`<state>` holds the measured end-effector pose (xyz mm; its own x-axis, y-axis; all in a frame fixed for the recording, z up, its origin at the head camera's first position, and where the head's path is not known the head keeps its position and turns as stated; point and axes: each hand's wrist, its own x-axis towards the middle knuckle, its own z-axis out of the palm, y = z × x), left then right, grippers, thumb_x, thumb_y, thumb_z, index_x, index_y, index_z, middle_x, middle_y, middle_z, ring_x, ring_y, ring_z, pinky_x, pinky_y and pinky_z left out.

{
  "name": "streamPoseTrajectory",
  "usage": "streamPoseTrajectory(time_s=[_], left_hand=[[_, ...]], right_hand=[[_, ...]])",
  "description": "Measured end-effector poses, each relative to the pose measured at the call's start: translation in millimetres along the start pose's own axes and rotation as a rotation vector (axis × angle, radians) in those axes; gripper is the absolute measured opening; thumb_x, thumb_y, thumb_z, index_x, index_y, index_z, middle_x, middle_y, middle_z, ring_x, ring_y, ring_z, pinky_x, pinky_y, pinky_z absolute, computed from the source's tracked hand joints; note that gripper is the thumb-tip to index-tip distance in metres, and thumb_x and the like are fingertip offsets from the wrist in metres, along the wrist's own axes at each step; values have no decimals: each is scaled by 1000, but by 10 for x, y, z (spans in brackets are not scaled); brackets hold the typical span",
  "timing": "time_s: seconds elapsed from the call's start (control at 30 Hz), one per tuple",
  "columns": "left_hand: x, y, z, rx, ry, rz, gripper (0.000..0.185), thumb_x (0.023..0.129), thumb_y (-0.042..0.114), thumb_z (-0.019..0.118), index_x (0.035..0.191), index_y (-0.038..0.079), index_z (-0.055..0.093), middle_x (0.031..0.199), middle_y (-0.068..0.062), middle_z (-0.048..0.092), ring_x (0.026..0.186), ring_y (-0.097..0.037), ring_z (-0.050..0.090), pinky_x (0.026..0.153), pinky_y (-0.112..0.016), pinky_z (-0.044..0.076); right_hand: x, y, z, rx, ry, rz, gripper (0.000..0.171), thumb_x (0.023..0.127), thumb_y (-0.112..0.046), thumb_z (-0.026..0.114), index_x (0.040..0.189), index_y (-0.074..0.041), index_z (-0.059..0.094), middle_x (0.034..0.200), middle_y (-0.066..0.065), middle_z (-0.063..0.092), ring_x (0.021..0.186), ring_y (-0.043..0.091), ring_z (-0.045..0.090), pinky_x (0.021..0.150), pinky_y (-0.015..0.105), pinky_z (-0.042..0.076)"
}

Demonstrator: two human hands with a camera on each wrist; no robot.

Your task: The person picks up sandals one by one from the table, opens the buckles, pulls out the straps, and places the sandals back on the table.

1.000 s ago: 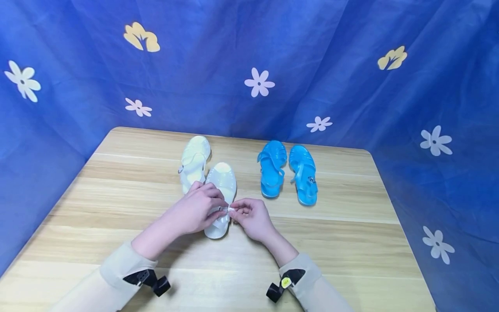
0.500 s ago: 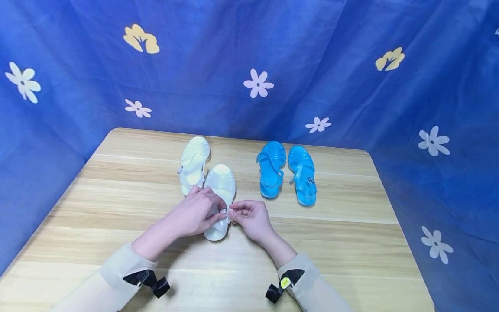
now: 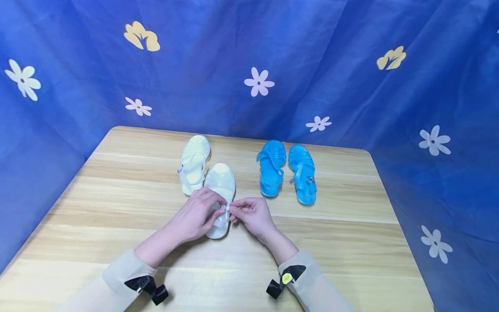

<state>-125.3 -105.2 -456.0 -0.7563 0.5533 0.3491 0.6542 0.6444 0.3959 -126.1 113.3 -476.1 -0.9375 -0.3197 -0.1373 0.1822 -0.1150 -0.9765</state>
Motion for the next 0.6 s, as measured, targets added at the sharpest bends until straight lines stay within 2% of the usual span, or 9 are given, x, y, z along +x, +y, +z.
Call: streamPoseTrajectory(time_s=[0.1, 0.27, 0.43, 0.6], left_hand=[[11, 8, -17, 24, 2, 17, 18, 95, 17, 80, 110, 9, 74, 105, -1, 73, 105, -23, 60, 95, -43, 47], [49, 18, -13, 32, -4, 39, 18, 95, 16, 80, 110, 8, 75, 105, -3, 73, 105, -24, 60, 99, -45, 46], [56, 15, 2, 9, -8, 32, 18, 95, 16, 80, 110, 7, 75, 105, -3, 73, 106, -24, 60, 101, -45, 46], [41, 6, 18, -26, -11, 1, 19, 95, 17, 80, 111, 8, 75, 106, -3, 73, 106, -23, 60, 103, -44, 46]], right_hand=[[20, -5, 21, -15, 7, -22, 18, 98, 7, 70, 111, 19, 69, 87, 15, 76, 73, 19, 71, 70, 28, 61], [39, -14, 1, -39, -2, -64, 16, 96, 8, 71, 108, 20, 71, 88, 20, 76, 72, 21, 73, 68, 30, 63], [50, -2, -36, -69, -18, -80, 17, 96, 8, 73, 108, 19, 71, 90, 22, 76, 73, 24, 74, 68, 31, 63], [45, 9, -90, -107, -55, -55, 18, 98, 5, 72, 113, 15, 72, 95, 20, 77, 79, 27, 75, 73, 34, 64]])
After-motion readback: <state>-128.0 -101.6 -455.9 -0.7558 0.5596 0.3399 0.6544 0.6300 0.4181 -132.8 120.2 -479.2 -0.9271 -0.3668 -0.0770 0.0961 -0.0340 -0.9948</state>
